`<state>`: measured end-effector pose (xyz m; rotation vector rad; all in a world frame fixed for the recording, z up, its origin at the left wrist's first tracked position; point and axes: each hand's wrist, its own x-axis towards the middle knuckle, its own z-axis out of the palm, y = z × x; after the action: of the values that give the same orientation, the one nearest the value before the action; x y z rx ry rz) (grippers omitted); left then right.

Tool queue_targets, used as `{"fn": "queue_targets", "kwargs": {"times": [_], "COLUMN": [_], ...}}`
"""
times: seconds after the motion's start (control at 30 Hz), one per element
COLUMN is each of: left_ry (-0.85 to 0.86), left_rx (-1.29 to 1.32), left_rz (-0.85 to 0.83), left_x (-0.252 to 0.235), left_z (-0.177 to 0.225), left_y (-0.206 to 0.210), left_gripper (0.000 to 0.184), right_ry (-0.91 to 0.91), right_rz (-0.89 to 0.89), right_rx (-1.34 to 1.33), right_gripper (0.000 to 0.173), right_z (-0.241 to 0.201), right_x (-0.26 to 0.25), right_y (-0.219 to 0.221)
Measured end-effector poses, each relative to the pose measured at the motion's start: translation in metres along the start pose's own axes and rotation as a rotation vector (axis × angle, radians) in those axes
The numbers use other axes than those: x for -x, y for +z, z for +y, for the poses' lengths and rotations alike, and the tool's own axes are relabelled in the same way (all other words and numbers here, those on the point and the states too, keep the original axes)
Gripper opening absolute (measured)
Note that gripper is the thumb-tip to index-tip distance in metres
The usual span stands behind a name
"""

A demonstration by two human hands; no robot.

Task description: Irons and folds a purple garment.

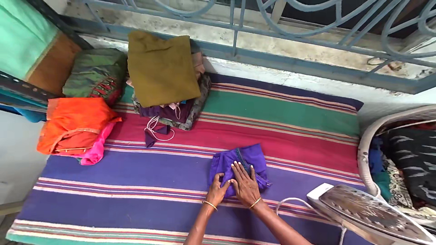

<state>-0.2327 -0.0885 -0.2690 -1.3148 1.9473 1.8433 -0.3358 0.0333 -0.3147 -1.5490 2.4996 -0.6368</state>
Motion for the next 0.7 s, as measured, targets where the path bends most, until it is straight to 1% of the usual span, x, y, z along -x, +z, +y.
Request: {"fn": "queue_targets", "kwargs": {"times": [0.1, 0.17, 0.2, 0.23, 0.27, 0.3, 0.33, 0.4, 0.47, 0.53, 0.57, 0.6, 0.7], "left_ry": [-0.015, 0.042, 0.118, 0.239, 0.398, 0.53, 0.621, 0.686, 0.688, 0.685, 0.683, 0.68, 0.681], "left_rx": [-0.06, -0.15, -0.229, -0.312, -0.385, -0.442, -0.488, -0.6, -0.672, -0.692, -0.698, -0.704, -0.71], "left_rz": [0.075, 0.19, 0.289, 0.415, 0.545, 0.628, 0.658, 0.656, 0.645, 0.639, 0.641, 0.643, 0.658], "left_x": [0.004, 0.01, 0.014, 0.016, 0.016, 0.015, 0.014, 0.014, 0.012, 0.01, 0.009, 0.01, 0.01], "left_z": [0.001, -0.001, -0.005, -0.013, -0.025, -0.036, -0.043, -0.049, -0.049, -0.048, -0.047, -0.047, -0.046], "left_y": [0.006, 0.014, 0.019, 0.024, 0.029, 0.031, 0.031, 0.031, 0.032, 0.032, 0.032, 0.032, 0.036], "left_gripper": [0.052, 0.053, 0.053, 0.051, 0.046, 0.04, 0.035, 0.03, 0.032, 0.033, 0.034, 0.034, 0.034], "right_ry": [0.018, 0.029, 0.032, 0.029, 0.026, 0.031, 0.041, 0.063, 0.082, 0.094, 0.097, 0.1, 0.15], "right_rz": [0.015, 0.005, -0.015, -0.035, -0.05, -0.066, -0.075, -0.023, 0.086, 0.218, 0.254, 0.275, 0.271], "right_rx": [0.041, 0.048, 0.037, 0.022, 0.004, -0.005, -0.008, 0.024, 0.041, -0.03, -0.083, -0.13, -0.208], "right_gripper": [0.058, 0.059, 0.059, 0.059, 0.058, 0.057, 0.056, 0.054, 0.05, 0.043, 0.039, 0.038, 0.043], "right_z": [0.002, 0.002, 0.003, 0.004, 0.005, 0.005, 0.004, 0.0, -0.003, -0.002, -0.003, -0.003, 0.0], "right_x": [0.0, 0.0, -0.001, -0.002, -0.003, -0.003, -0.003, -0.003, -0.008, -0.02, -0.027, -0.034, -0.055], "right_y": [0.007, 0.009, 0.007, 0.005, 0.002, 0.0, -0.003, -0.003, -0.003, -0.007, -0.012, -0.017, -0.032]}}
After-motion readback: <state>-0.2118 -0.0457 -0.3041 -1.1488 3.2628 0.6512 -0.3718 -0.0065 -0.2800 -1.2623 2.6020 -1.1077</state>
